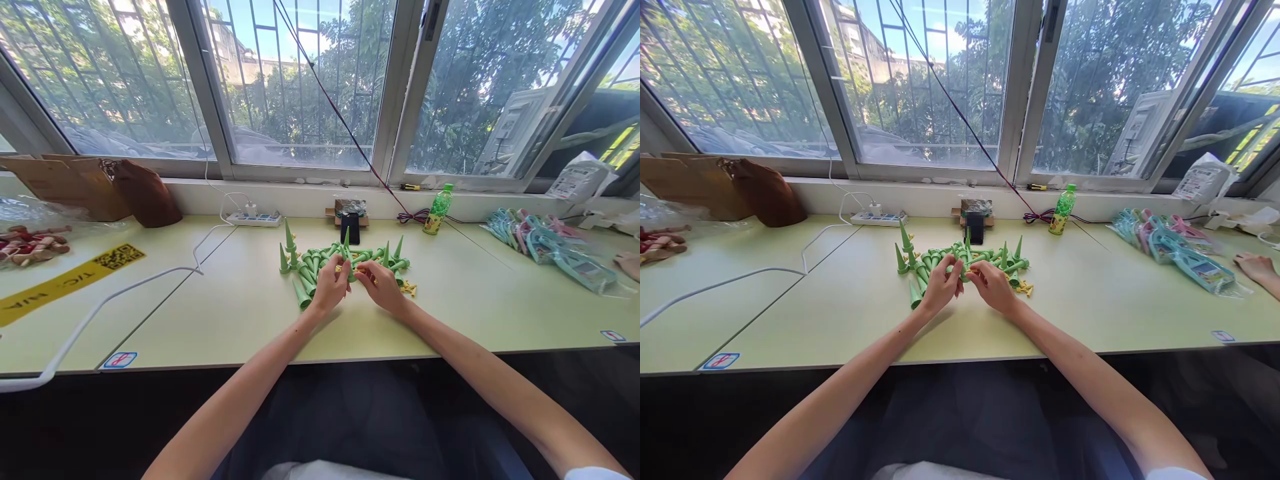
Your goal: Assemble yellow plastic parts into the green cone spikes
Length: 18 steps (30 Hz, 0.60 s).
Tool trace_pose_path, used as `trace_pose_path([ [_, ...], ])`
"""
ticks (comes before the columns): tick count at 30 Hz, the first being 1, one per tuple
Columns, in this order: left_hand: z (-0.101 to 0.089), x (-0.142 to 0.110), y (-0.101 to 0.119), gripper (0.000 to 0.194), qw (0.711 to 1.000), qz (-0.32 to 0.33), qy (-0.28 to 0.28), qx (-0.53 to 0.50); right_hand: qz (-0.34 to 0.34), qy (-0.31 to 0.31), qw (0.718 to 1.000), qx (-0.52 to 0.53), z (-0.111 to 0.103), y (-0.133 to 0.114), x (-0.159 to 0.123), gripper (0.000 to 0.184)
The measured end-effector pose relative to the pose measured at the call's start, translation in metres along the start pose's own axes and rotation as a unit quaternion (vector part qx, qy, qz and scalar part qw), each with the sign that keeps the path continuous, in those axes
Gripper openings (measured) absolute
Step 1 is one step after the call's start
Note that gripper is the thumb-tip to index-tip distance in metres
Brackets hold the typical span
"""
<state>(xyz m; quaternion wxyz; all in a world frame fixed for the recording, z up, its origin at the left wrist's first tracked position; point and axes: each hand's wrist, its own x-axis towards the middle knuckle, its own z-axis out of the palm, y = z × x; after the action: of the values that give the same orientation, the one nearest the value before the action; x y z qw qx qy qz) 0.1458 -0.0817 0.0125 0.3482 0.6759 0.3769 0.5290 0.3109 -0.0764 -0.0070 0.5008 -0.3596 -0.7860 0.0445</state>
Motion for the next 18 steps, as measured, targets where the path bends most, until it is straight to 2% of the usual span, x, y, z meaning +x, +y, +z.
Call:
trace_pose_path([
  [4,-0.002,-0.002,0.004,0.021,1.0,-0.003,-0.019,0.01,0.017,-0.002,1.0,0.002,0.001,0.001,-0.001,0.024],
  [7,-0.002,-0.003,0.004,0.007,0.999,0.019,-0.027,0.037,0.027,-0.005,1.0,-0.002,0.001,0.001,-0.001,0.026],
  [11,-0.002,-0.004,-0.001,0.026,0.991,0.075,-0.044,0.102,0.037,-0.014,0.999,-0.011,0.0,0.001,-0.001,0.028],
  [18,-0.001,-0.004,-0.008,0.03,0.975,0.115,-0.045,0.184,0.032,-0.037,0.999,-0.023,-0.001,0.0,-0.002,0.026],
])
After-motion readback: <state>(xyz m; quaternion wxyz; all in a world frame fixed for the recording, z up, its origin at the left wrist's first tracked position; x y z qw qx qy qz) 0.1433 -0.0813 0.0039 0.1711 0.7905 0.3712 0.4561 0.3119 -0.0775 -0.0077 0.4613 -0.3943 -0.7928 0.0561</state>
